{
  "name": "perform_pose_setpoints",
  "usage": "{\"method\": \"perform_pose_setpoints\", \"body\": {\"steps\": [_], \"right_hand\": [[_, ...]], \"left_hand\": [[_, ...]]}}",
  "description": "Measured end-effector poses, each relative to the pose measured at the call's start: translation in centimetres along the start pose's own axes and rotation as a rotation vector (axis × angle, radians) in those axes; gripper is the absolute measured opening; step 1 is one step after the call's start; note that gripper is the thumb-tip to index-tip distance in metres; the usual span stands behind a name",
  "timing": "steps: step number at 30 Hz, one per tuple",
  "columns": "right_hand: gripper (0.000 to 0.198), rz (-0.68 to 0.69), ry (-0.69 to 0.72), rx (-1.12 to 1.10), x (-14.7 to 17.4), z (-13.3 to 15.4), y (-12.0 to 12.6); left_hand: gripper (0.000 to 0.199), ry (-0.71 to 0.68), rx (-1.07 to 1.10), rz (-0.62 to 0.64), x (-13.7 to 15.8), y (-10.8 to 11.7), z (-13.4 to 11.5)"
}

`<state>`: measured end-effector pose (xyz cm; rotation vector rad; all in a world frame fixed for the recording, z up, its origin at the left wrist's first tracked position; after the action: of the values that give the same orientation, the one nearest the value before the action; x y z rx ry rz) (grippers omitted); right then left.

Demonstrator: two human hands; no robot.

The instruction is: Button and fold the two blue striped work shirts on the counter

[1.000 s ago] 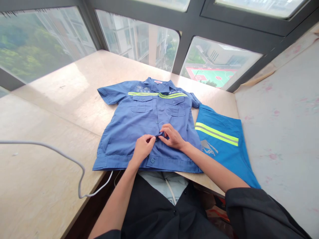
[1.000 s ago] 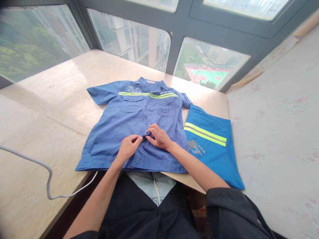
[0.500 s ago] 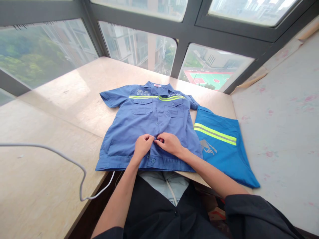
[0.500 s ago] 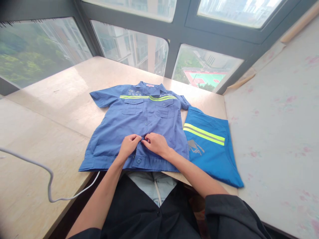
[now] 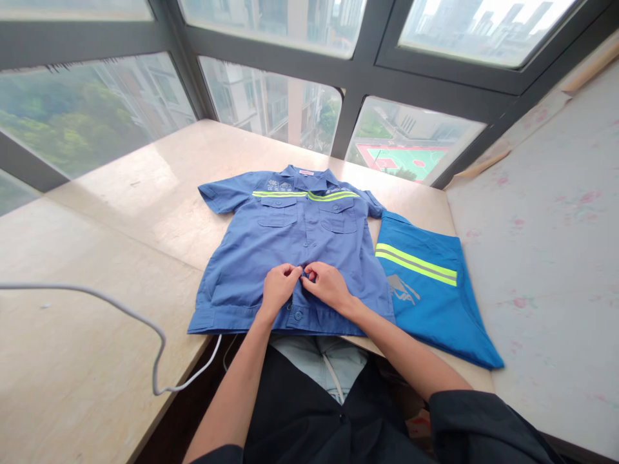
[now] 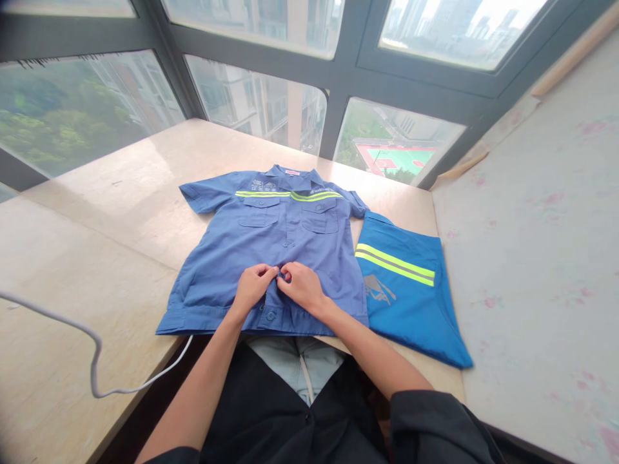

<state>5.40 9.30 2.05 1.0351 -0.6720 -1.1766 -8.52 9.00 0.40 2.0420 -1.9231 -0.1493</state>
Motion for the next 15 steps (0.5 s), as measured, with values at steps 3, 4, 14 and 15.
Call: {"method": "perform_pose_setpoints", "body": {"steps": [3, 4, 14, 15], "right_hand": [[0.008, -0.028, 0.003, 0.008, 0.2, 0.0, -0.1], [0.008, -0.034, 0.006, 0.015, 0.3, 0.0, -0.1], [0.034, 0.035, 0.165, 0.147, 1.7, -0.2, 2.0], [0.040, 0.042, 0.198, 0.191, 2.0, -0.4, 2.5]], "left_hand": [[0.030, -0.030, 0.029, -0.018, 0.0, 0.0, 0.0], [0.029, -0.042, 0.049, -0.024, 0.0, 0.0, 0.1], [0.036, -0.364, -0.176, -0.046, 4.5, 0.8, -0.9], [0.038, -0.403, -0.254, -0.051, 5.1, 1.2, -1.0]]}}
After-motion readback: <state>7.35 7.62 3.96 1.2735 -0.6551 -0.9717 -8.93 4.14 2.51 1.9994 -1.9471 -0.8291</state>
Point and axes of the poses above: each hand's wrist, its own x-axis away from the middle knuckle, its own y-axis out of the back of the hand, z = x × y, the point moved 7 cm from there along -x, towards the middle knuckle, and after that the axes turned 14 degrees about x, right-handed, at the moved point
